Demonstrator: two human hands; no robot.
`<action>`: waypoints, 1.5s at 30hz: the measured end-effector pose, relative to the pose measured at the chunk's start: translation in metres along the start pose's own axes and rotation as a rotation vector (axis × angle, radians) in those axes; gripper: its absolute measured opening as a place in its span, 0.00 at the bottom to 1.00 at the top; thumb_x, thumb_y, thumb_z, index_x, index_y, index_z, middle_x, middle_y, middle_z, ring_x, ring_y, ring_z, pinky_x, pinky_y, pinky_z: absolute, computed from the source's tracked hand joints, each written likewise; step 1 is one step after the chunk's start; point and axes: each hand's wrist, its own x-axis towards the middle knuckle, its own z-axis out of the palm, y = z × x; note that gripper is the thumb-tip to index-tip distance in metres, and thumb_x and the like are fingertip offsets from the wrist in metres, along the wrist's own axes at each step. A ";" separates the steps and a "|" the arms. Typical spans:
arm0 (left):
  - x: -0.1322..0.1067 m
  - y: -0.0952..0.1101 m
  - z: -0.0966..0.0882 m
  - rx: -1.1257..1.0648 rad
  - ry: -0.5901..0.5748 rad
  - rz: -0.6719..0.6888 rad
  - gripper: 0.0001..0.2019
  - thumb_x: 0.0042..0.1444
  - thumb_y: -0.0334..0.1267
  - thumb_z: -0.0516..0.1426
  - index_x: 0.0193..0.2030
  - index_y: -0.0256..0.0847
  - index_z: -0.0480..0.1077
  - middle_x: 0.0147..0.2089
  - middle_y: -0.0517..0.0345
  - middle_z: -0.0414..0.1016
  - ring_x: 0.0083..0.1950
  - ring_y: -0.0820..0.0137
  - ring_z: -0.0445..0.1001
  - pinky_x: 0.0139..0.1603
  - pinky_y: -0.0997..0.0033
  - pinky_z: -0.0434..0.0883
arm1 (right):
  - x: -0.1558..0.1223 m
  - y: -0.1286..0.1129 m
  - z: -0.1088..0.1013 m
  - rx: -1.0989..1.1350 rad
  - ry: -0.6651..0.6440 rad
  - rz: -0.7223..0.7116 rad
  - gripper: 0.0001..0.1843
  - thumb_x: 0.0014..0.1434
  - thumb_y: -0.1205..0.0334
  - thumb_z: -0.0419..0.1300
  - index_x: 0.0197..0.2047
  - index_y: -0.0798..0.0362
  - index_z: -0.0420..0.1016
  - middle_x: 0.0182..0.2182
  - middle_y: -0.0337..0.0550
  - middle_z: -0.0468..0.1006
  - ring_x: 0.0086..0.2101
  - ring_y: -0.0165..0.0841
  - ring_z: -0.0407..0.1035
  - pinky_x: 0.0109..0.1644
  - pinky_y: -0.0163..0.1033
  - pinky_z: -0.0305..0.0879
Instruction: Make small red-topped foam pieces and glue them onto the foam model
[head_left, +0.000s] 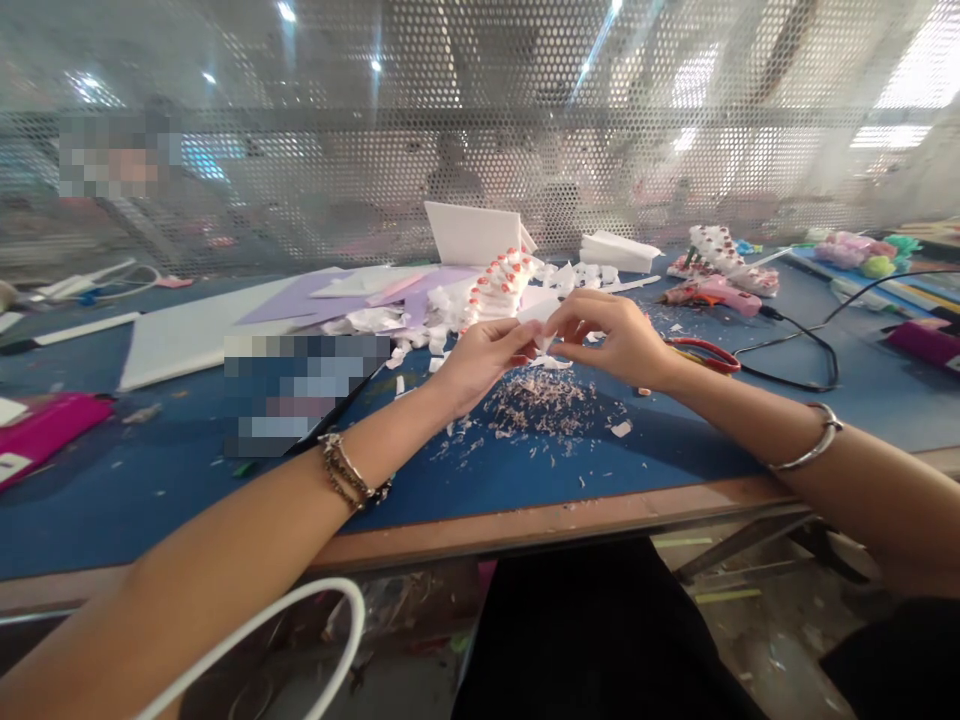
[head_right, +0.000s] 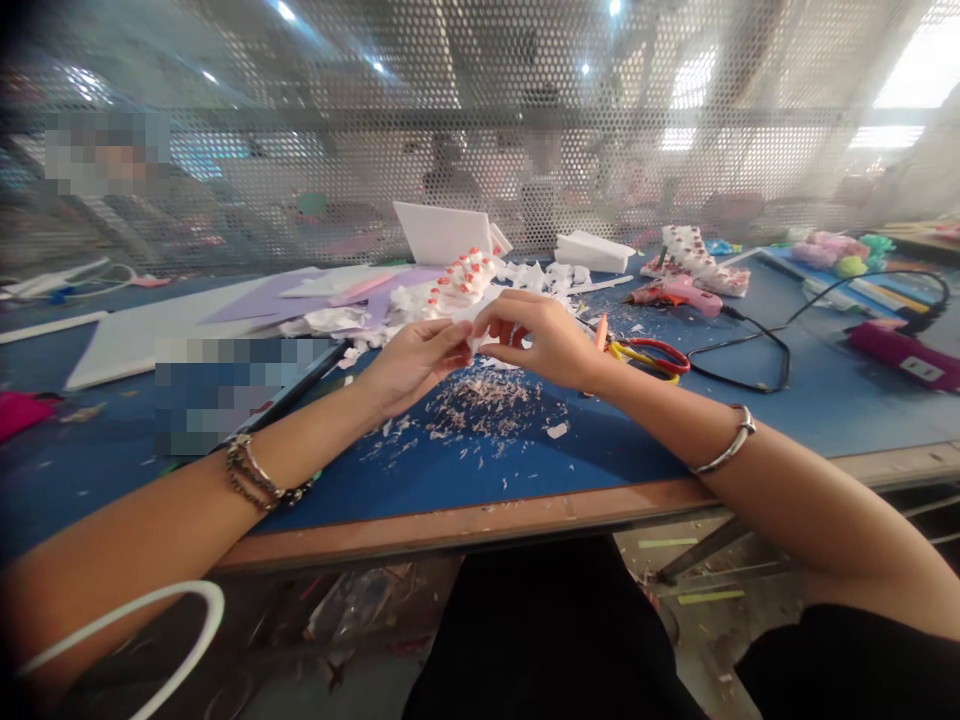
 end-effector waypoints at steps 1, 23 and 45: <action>0.000 0.000 0.000 -0.002 -0.001 0.003 0.14 0.43 0.46 0.61 0.22 0.36 0.68 0.22 0.63 0.65 0.27 0.80 0.63 0.33 0.76 0.61 | 0.000 0.000 0.000 0.007 0.006 -0.003 0.07 0.53 0.61 0.57 0.34 0.56 0.71 0.31 0.39 0.68 0.30 0.22 0.64 0.36 0.30 0.65; 0.003 -0.005 -0.005 0.255 -0.064 0.157 0.17 0.45 0.44 0.61 0.39 0.35 0.73 0.34 0.55 0.75 0.35 0.73 0.68 0.38 0.74 0.63 | 0.002 0.003 0.004 0.294 0.014 0.262 0.08 0.53 0.60 0.57 0.33 0.57 0.68 0.25 0.39 0.72 0.25 0.23 0.64 0.32 0.32 0.63; 0.005 -0.005 -0.007 0.153 -0.084 0.099 0.16 0.43 0.42 0.61 0.38 0.35 0.71 0.34 0.56 0.73 0.33 0.76 0.68 0.36 0.74 0.64 | 0.000 0.008 0.004 0.233 -0.070 0.203 0.07 0.56 0.61 0.53 0.33 0.55 0.65 0.27 0.38 0.70 0.27 0.23 0.64 0.33 0.33 0.62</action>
